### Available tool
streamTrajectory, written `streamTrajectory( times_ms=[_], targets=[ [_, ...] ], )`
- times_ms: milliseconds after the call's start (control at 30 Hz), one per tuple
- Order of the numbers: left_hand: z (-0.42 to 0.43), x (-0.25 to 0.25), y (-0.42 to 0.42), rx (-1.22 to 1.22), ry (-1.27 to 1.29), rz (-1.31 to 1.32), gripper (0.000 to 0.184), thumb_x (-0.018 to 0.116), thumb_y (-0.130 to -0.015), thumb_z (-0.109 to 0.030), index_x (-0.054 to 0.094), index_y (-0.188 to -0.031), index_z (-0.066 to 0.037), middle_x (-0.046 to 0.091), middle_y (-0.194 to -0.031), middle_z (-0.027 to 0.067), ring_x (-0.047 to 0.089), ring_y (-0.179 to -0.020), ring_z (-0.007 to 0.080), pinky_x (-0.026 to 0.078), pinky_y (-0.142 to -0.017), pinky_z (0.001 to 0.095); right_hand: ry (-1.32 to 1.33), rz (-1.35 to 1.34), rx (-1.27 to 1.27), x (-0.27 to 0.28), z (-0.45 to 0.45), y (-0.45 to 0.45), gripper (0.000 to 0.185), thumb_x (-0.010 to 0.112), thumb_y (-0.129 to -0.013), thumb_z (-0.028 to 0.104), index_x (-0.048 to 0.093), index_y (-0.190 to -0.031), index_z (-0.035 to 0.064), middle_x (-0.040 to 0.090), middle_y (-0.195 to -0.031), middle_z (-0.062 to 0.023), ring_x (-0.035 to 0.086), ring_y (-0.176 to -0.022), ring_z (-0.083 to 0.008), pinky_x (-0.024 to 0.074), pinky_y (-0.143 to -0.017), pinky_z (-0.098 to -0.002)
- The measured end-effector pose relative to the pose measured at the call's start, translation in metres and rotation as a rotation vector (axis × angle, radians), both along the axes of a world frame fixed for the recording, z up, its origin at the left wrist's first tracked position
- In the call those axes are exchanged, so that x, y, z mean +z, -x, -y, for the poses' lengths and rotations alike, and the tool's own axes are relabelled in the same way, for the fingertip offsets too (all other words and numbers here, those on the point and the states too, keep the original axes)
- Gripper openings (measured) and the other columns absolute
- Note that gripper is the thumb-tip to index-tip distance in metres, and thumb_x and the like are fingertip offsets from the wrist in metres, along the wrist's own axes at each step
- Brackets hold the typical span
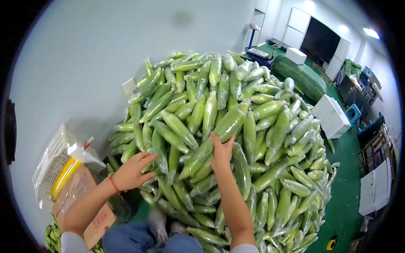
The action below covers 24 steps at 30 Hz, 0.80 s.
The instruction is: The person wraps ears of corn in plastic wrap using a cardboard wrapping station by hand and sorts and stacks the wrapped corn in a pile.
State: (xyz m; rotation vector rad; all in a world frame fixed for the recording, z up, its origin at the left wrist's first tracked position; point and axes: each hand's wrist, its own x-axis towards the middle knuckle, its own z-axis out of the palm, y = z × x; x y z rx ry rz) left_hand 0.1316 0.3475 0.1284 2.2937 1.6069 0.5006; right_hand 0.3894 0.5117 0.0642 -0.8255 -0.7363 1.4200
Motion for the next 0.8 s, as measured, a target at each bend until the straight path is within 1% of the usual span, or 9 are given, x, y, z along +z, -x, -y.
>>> streamTrajectory(
  times_ms=[67, 167, 267, 367, 433, 500, 633, 733, 800],
  targets=[
    [-0.082, -0.023, -0.011, -0.027, -0.102, 0.056, 0.059, 0.063, -0.087, -0.026, 0.042, -0.139, -0.008, 0.047, -0.129, 0.0230, 0.048, -0.115, 0.0394, 0.040, -0.099, 0.0430, 0.013, 0.031, -0.068, -0.006, -0.045, 0.002, 0.073, 0.071, -0.081, 0.009, 0.028, -0.139, 0.0092, 0.047, -0.122, -0.0113, 0.049, -0.108, -0.0253, 0.0430, -0.089, -0.0415],
    [-0.199, -0.053, -0.039, -0.011, -0.208, 0.193, 0.059, 0.064, -0.086, -0.024, 0.042, -0.138, -0.008, 0.046, -0.131, 0.0248, 0.046, -0.117, 0.0413, 0.039, -0.099, 0.0447, 0.014, 0.067, -0.107, -0.003, -0.096, 0.006, 0.073, 0.070, -0.080, 0.008, 0.028, -0.139, 0.0104, 0.047, -0.122, -0.0105, 0.049, -0.108, -0.0256, 0.0428, -0.089, -0.0413],
    [-0.270, -0.061, -0.070, 0.008, -0.250, 0.192, 0.061, 0.065, -0.084, -0.024, 0.042, -0.139, -0.011, 0.045, -0.131, 0.0265, 0.046, -0.118, 0.0429, 0.039, -0.100, 0.0452, 0.016, 0.047, -0.139, 0.006, -0.137, 0.014, 0.075, 0.069, -0.079, 0.006, 0.026, -0.140, 0.0118, 0.047, -0.123, -0.0098, 0.048, -0.110, -0.0257, 0.0425, -0.090, -0.0409],
    [-0.303, -0.060, -0.089, -0.064, -0.236, 0.113, 0.065, 0.066, -0.083, -0.026, 0.039, -0.142, -0.021, 0.040, -0.135, 0.0286, 0.045, -0.118, 0.0451, 0.041, -0.098, 0.0475, 0.008, 0.084, -0.157, 0.026, -0.163, 0.023, 0.075, 0.069, -0.079, 0.006, 0.027, -0.141, 0.0121, 0.048, -0.124, -0.0098, 0.048, -0.112, -0.0255, 0.0428, -0.089, -0.0395],
    [-0.313, -0.051, -0.099, -0.044, -0.142, 0.093, 0.069, 0.066, -0.082, -0.030, 0.037, -0.143, -0.019, 0.034, -0.138, 0.0321, 0.042, -0.120, 0.0487, 0.039, -0.101, 0.0486, 0.041, 0.168, -0.152, 0.033, -0.179, 0.016, 0.075, 0.069, -0.079, 0.006, 0.028, -0.141, 0.0118, 0.049, -0.124, -0.0103, 0.050, -0.111, -0.0256, 0.0434, -0.089, -0.0393],
    [-0.324, -0.059, -0.102, -0.061, -0.195, 0.092, 0.071, 0.066, -0.081, -0.033, 0.037, -0.143, -0.016, 0.030, -0.139, 0.0349, 0.039, -0.122, 0.0516, 0.035, -0.104, 0.0493, 0.108, 0.215, -0.107, 0.046, -0.185, 0.013, 0.074, 0.071, -0.078, 0.007, 0.031, -0.140, 0.0106, 0.053, -0.120, -0.0107, 0.053, -0.107, -0.0251, 0.0441, -0.087, -0.0390],
    [-0.326, -0.058, -0.103, -0.042, -0.089, 0.201, 0.072, 0.066, -0.081, -0.033, 0.037, -0.143, -0.011, 0.025, -0.143, 0.0324, 0.030, -0.129, 0.0504, 0.032, -0.106, 0.0503, 0.026, 0.388, -0.164, 0.035, -0.196, 0.015, 0.073, 0.072, -0.076, 0.008, 0.034, -0.138, 0.0092, 0.055, -0.119, -0.0105, 0.054, -0.106, -0.0244, 0.0449, -0.087, -0.0380],
    [-0.324, -0.066, -0.101, -0.043, -0.161, 0.232, 0.070, 0.068, -0.080, -0.027, 0.038, -0.142, -0.010, 0.025, -0.143, 0.0307, 0.034, -0.128, 0.0481, 0.035, -0.105, 0.0473, -0.025, 0.440, -0.200, 0.029, -0.206, 0.014, 0.070, 0.073, -0.074, 0.009, 0.037, -0.135, 0.0070, 0.055, -0.120, -0.0116, 0.054, -0.107, -0.0249, 0.0450, -0.087, -0.0373],
    [-0.330, -0.071, -0.098, 0.003, -0.040, 0.345, 0.070, 0.070, -0.079, -0.023, 0.039, -0.141, -0.009, 0.027, -0.142, 0.0292, 0.040, -0.123, 0.0453, 0.038, -0.102, 0.0451, -0.053, 0.529, -0.217, 0.024, -0.207, 0.010, 0.069, 0.074, -0.072, 0.010, 0.040, -0.133, 0.0051, 0.056, -0.120, -0.0132, 0.055, -0.107, -0.0256, 0.0449, -0.088, -0.0370]
  ],
)
